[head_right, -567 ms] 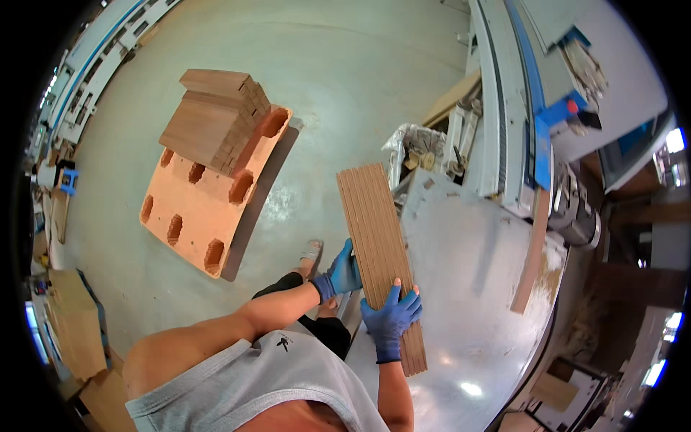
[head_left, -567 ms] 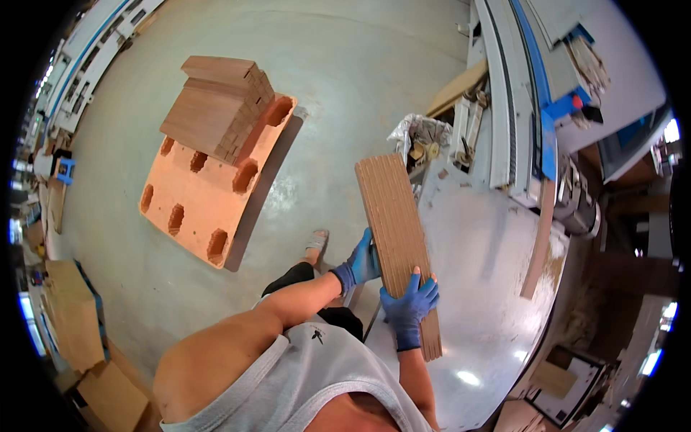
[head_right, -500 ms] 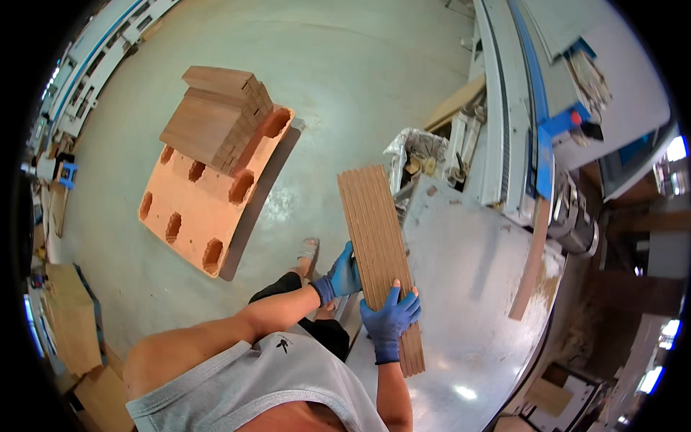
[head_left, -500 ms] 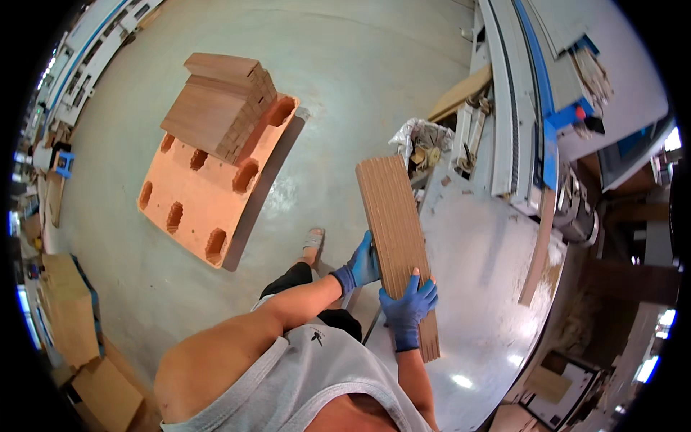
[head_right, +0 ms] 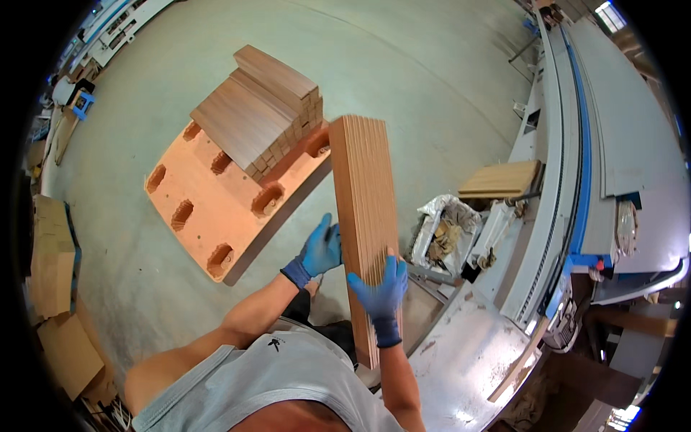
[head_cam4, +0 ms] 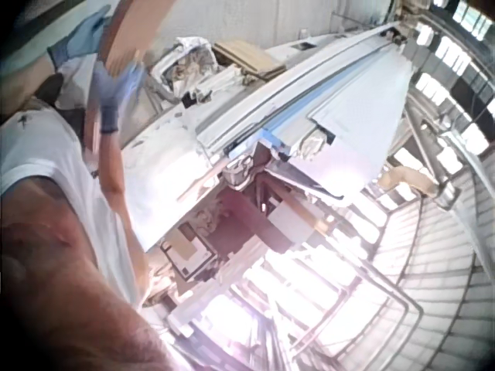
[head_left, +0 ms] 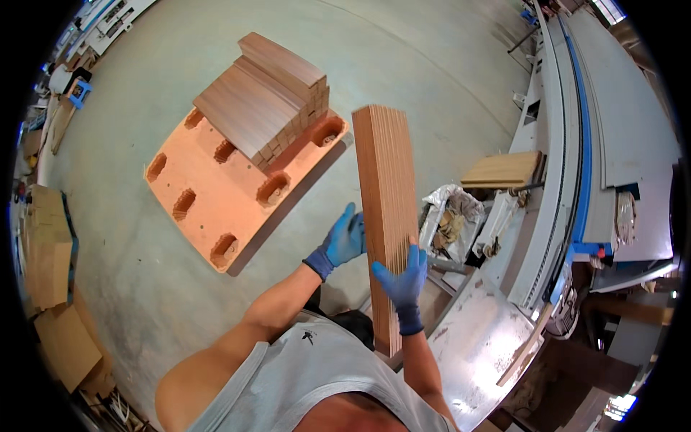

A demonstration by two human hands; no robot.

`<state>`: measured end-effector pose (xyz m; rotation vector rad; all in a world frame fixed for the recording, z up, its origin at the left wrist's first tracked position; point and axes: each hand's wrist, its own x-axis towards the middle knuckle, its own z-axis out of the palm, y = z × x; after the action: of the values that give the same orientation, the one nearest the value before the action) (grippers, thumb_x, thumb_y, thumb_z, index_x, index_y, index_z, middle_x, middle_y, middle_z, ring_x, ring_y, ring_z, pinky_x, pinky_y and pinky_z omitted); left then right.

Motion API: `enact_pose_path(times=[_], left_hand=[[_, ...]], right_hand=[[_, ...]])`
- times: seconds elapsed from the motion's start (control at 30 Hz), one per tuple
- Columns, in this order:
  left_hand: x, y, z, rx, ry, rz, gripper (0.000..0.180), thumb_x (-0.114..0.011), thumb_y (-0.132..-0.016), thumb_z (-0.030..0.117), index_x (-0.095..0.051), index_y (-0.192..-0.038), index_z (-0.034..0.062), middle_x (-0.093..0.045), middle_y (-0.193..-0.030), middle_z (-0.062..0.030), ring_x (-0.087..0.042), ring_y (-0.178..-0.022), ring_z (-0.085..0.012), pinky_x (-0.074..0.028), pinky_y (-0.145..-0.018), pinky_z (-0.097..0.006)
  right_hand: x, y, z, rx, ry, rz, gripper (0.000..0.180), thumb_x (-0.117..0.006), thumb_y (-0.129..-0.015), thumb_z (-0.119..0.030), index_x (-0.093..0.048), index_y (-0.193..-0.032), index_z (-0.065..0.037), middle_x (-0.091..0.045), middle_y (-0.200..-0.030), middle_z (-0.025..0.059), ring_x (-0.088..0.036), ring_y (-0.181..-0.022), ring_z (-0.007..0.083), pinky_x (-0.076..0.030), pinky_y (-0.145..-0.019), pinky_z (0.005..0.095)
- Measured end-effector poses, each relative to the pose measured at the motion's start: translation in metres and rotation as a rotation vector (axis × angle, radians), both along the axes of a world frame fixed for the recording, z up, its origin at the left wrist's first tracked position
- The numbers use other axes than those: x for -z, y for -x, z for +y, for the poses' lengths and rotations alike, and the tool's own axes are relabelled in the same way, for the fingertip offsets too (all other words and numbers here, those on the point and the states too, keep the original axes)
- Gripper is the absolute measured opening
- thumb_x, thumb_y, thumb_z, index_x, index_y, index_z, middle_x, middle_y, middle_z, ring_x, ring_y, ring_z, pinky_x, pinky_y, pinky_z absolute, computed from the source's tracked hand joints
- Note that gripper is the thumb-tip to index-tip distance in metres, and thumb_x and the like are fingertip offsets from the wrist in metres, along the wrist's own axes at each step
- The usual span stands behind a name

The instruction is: The person gathers and aligns stacks of wooden planks on a metal work table and stacks them onto a pallet by hand.

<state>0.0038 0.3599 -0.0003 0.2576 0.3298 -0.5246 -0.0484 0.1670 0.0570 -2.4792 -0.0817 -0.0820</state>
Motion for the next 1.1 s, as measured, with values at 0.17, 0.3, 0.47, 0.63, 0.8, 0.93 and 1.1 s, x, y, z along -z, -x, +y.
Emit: enact_pose_path(times=[0.17,0.3,0.47,0.63,0.8,0.93,1.1], left_hand=[[0.018,-0.043,0.036,-0.253,-0.200,-0.126,0.070,-0.040,-0.105,0.058,-0.035,-0.155,0.0094,-0.048,-0.150,-0.0135,-0.052,-0.133,-0.0297,-0.043,-0.112,-0.046],[0.041,-0.078,0.082,-0.326,-0.235,-0.086,0.069,-0.036,-0.107,0.056,-0.033,-0.156,0.0081,-0.047,-0.151,-0.0172,-0.053,-0.132,-0.0324,-0.048,-0.109,-0.047],[0.087,-0.114,0.145,-0.519,-0.272,0.027,0.079,-0.044,-0.099,0.066,-0.038,-0.153,0.0086,-0.053,-0.145,-0.0154,-0.057,-0.127,-0.0306,-0.051,-0.105,-0.046],[0.112,-0.172,0.198,-0.557,-0.348,0.186,0.067,-0.057,-0.099,0.055,-0.045,-0.146,0.0091,-0.061,-0.133,-0.0093,-0.062,-0.118,-0.0239,-0.053,-0.101,-0.040],[0.125,-0.231,0.245,-0.619,-0.464,0.355,0.044,-0.062,-0.100,0.044,-0.060,-0.128,0.0109,-0.068,-0.117,-0.0066,-0.067,-0.105,-0.0211,-0.057,-0.092,-0.038],[0.138,-0.285,0.276,-0.664,-0.438,0.415,0.040,-0.064,-0.099,0.042,-0.062,-0.124,0.0110,-0.069,-0.114,-0.0064,-0.068,-0.102,-0.0210,-0.058,-0.090,-0.038],[0.179,-0.333,0.328,-0.752,-0.412,0.479,0.042,-0.065,-0.098,0.043,-0.061,-0.123,0.0101,-0.068,-0.114,-0.0075,-0.067,-0.100,-0.0211,-0.057,-0.086,-0.037]], right_hand=[[0.025,-0.109,0.081,-0.163,-0.674,0.273,0.095,-0.088,-0.072,-0.030,-0.041,-0.146,0.007,-0.055,-0.128,0.0203,-0.057,-0.120,0.0278,-0.048,-0.100,0.0397],[0.064,-0.176,0.141,-0.227,-0.788,0.442,0.093,-0.086,-0.076,-0.026,-0.038,-0.149,0.007,-0.056,-0.132,0.0187,-0.058,-0.122,0.0264,-0.049,-0.101,0.0383],[0.095,-0.257,0.224,-0.346,-1.133,0.888,0.084,-0.081,-0.084,-0.020,-0.037,-0.150,0.008,-0.057,-0.138,0.0184,-0.061,-0.118,0.0209,-0.052,-0.098,0.0334],[0.155,-0.333,0.289,-0.340,-1.008,0.932,0.065,-0.071,-0.092,-0.016,-0.045,-0.147,0.003,-0.061,-0.131,0.0118,-0.062,-0.110,0.0155,-0.053,-0.092,0.0297],[0.183,-0.394,0.346,-0.375,-0.977,0.998,0.050,-0.076,-0.088,-0.029,-0.060,-0.124,0.001,-0.069,-0.110,0.0100,-0.063,-0.094,0.0111,-0.053,-0.080,0.0276],[0.209,-0.445,0.386,-0.360,-0.997,1.043,0.054,-0.076,-0.087,-0.030,-0.059,-0.128,0.002,-0.070,-0.104,0.0091,-0.064,-0.092,0.0107,-0.053,-0.078,0.0277],[0.236,-0.500,0.446,-0.323,-0.841,1.112,0.068,-0.074,-0.091,-0.027,-0.046,-0.144,0.006,-0.065,-0.120,0.0104,-0.062,-0.100,0.0124,-0.052,-0.085,0.0263]])
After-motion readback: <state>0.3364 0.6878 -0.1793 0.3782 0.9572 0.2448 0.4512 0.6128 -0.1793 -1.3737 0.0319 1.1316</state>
